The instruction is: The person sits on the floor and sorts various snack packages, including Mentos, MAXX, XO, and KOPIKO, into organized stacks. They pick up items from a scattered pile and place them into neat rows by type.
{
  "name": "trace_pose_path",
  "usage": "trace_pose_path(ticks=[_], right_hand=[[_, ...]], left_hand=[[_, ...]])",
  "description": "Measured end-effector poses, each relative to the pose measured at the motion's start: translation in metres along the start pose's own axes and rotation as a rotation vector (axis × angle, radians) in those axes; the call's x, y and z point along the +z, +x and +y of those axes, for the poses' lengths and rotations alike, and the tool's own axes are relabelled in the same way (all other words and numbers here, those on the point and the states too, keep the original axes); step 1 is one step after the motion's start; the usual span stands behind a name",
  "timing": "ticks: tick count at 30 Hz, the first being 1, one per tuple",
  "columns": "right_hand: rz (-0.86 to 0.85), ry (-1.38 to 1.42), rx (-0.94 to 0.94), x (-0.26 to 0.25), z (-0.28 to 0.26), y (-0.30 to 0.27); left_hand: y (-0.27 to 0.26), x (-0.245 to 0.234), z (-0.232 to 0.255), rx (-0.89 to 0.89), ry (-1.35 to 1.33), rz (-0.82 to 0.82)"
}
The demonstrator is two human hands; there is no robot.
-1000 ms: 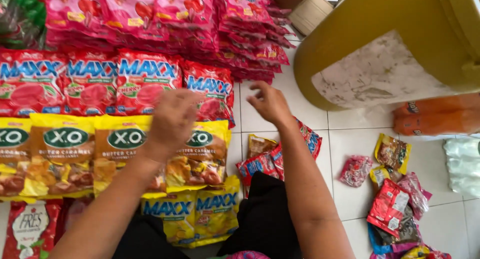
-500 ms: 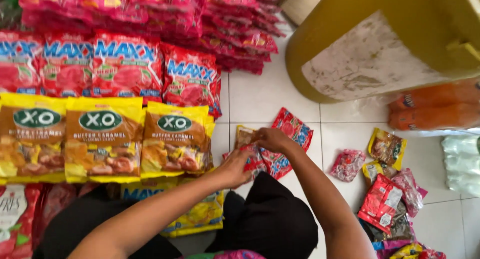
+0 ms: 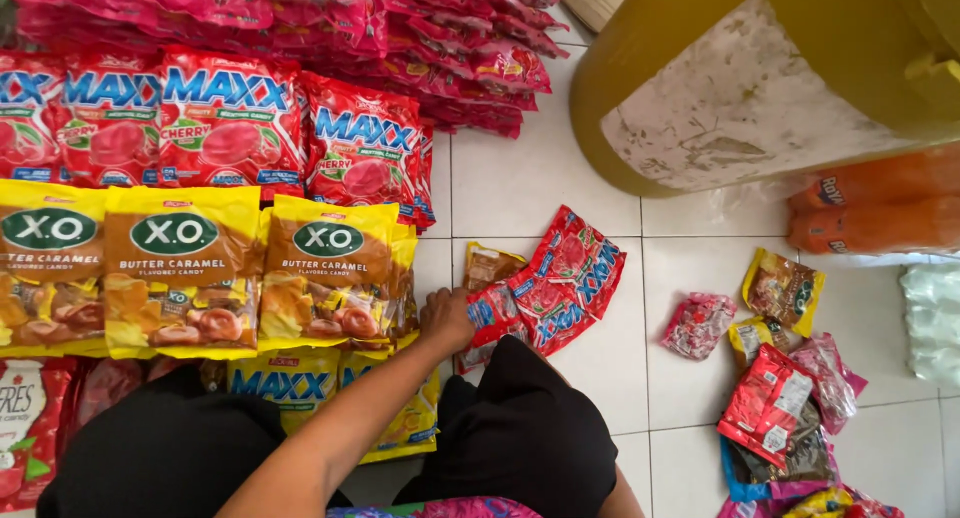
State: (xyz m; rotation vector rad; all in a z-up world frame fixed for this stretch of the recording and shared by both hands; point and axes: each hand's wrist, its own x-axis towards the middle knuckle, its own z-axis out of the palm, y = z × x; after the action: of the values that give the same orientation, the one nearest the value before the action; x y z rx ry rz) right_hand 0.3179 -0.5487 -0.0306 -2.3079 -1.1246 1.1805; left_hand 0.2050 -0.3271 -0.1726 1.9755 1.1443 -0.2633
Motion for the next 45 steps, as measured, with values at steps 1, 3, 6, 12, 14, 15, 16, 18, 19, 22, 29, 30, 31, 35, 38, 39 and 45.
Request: trace_pose_path(ticks=[1,3,6,12,14,15,16,18,19,22,29,30,31,35,38,39,45], right_hand=[[-0.103,-0.273,0.048,0.009,0.018,0.005],[-0.201,-0.547,0.094,0.024,0.046,0.039],[-0.322,0.233,0.099,0.034,0.062,0.109],[-0.431,1.361,0.256,-0.008,-0.010,0.128],[-0.331,1.480,0.163,-0.019,-0.025,0.135],[-0.334,1.473,0.152,-0.020,-0.016,0.141],[-0.309,1.457,0.167,-0.021,-0.007,0.148],[-0.288,1.432,0.175,-0.033,-0.010,0.149],[-0.230,1.409,0.171,-0.043,-0.022,0.144],[-0.181,1.400,0.108,-0.067,-0.058,0.130],[-0.105,1.362,-0.222,-0.088,-0.142,0.115],[-0.108,1.353,-0.239,-0.089,-0.149,0.119],[-0.119,1.349,-0.272,-0.088,-0.157,0.123],[-0.219,1.245,-0.378,-0.092,-0.217,0.120],[-0.243,1.038,-0.427,-0.086,-0.236,0.132],[-0.239,1.035,-0.430,-0.091,-0.256,0.133],[-0.096,0.696,-0.382,-0.111,-0.332,0.162]], left_hand=[[-0.003,-0.005,0.002,0.025,-0.064,0.014],[-0.016,-0.020,0.011,0.051,-0.126,0.032],[-0.045,-0.051,0.036,0.196,-0.292,0.110],[-0.084,-0.095,0.067,0.560,-0.126,0.326],[-0.085,-0.092,0.063,0.795,-0.070,0.418],[-0.085,-0.096,0.064,0.798,-0.068,0.430],[-0.085,-0.101,0.065,0.838,-0.090,0.379],[-0.089,-0.117,0.069,0.879,-0.113,0.341],[-0.093,-0.128,0.072,0.909,-0.167,0.339],[-0.100,-0.169,0.078,0.944,-0.238,0.398],[-0.103,-0.234,0.063,0.507,-0.556,0.466],[-0.102,-0.238,0.060,0.517,-0.557,0.481],[-0.103,-0.242,0.057,0.413,-0.766,0.393],[-0.108,-0.259,0.035,0.250,-1.357,-0.011],[-0.097,-0.263,0.000,0.441,-1.444,-0.020],[-0.108,-0.281,0.000,0.446,-1.444,-0.022],[-0.135,-0.355,-0.034,0.511,-1.136,0.394]])
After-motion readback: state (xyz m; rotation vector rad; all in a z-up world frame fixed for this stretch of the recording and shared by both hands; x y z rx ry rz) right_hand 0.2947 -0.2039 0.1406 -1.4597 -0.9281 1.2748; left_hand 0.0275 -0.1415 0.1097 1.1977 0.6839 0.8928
